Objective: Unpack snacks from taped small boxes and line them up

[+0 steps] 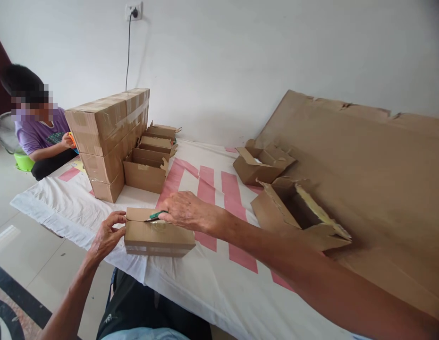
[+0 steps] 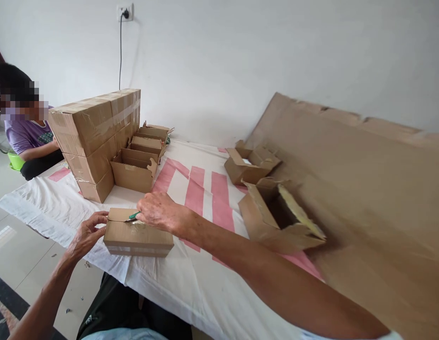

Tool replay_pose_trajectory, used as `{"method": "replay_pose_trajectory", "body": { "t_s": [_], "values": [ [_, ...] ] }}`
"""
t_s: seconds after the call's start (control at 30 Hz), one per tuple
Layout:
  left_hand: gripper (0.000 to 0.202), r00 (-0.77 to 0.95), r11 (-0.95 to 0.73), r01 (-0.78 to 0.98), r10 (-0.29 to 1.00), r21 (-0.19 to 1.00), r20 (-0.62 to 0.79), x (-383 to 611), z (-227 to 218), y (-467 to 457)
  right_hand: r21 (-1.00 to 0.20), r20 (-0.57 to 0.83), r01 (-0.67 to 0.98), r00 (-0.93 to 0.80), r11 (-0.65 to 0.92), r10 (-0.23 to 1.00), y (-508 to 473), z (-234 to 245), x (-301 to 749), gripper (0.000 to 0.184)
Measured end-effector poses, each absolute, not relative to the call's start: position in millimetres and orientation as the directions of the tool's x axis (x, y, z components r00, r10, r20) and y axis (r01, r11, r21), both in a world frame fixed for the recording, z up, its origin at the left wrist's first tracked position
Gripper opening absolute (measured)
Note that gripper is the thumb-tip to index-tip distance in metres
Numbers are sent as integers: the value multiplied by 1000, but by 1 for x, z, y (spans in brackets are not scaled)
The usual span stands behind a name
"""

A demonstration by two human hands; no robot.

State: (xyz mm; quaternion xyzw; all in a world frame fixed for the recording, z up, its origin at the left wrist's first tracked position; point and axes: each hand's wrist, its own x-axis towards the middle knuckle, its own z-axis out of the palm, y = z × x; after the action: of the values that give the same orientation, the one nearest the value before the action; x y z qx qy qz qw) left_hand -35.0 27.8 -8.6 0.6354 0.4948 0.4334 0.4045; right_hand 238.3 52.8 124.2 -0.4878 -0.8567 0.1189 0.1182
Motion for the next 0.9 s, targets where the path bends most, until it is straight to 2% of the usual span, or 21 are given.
{"method": "replay_pose_trajectory", "body": {
  "t_s": [0.1,0.17,0.33,0.53,0.63,0.7,0.8,0.9],
  "values": [
    [20,106,-171,277,983,945,147,-33,-9,28,-14,-209,840,-533,543,820,49,145,229,30],
    [20,102,-162,260,985,952,140,-32,-10,27,74,-263,836,-509,543,820,46,155,227,33],
    [20,94,-154,246,986,957,135,-31,-10,24,160,-252,769,-575,619,778,39,152,242,30],
    [22,81,-160,270,986,949,143,-31,-5,24,180,-112,776,-594,605,796,42,126,273,28],
    [25,82,-163,287,986,944,146,-32,-2,24,134,-57,795,-590,591,806,47,117,301,24],
    [26,90,-173,284,984,943,154,-32,-1,24,40,-50,822,-566,568,823,48,116,326,28],
    [29,106,-187,271,981,944,164,-33,-3,26,-187,3,846,-508,500,861,38,118,366,30],
    [33,129,-206,296,976,933,175,-33,-2,30,-421,175,783,-425,458,888,14,112,388,28]
  ]
}}
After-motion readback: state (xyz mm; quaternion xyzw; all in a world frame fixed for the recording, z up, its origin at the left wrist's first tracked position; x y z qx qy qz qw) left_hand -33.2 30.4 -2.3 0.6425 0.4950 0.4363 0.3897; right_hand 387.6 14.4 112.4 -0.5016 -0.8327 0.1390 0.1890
